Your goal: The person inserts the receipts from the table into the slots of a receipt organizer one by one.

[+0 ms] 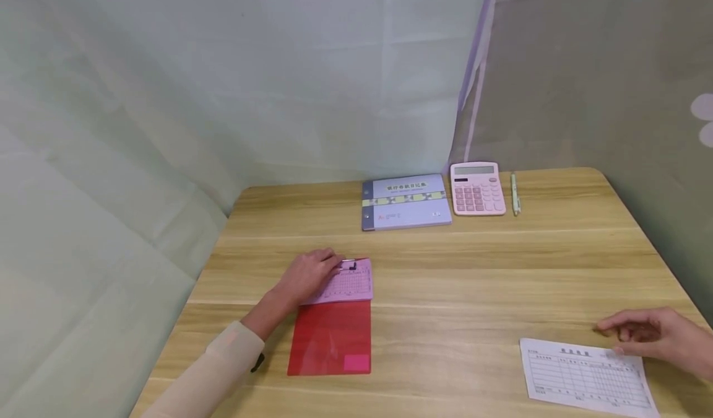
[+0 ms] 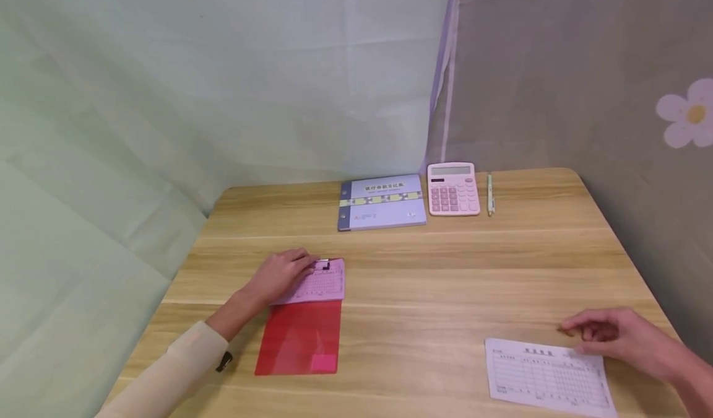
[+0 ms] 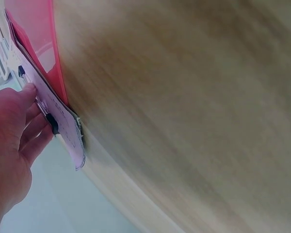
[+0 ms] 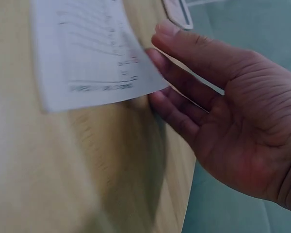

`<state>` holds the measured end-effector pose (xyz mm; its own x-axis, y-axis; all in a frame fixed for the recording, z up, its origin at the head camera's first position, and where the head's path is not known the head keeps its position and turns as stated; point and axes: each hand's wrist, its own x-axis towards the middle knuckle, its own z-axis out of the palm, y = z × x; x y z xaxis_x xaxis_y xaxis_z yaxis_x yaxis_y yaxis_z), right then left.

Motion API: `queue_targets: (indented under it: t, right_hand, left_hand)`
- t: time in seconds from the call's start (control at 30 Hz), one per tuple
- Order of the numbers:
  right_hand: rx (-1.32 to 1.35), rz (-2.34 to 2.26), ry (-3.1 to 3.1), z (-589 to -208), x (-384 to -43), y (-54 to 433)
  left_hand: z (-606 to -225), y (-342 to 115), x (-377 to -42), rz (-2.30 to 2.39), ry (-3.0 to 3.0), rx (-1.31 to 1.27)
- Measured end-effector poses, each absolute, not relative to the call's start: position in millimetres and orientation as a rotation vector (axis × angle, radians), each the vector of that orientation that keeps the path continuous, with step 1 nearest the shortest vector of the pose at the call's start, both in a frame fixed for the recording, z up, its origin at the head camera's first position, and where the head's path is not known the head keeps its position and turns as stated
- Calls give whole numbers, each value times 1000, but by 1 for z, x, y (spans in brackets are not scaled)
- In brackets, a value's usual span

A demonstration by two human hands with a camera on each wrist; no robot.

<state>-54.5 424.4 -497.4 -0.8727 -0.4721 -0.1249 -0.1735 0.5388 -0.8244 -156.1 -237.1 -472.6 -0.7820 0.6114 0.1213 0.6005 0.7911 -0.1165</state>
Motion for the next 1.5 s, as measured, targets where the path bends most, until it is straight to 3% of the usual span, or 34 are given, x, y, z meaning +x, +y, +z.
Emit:
queue_targets:
  t: [0.23,0.47,1.0,1.5]
  right_hand:
    - [-574,-1179,2631,-507,-39,414]
    - [-413,-882,2764,-508,-37,399]
    - [-304,-1110,2910,-516,-32,400]
    - [-263,-979,3009,-509,-39,394]
  left_hand:
    - [-473,-237,-157,104,-2814,-972]
    - [-473,-238,-156,111,-2804,-976]
    - [-473,-239,-156,119,-2809,-951]
    - [-473,-237,-156,111,-2803,-962]
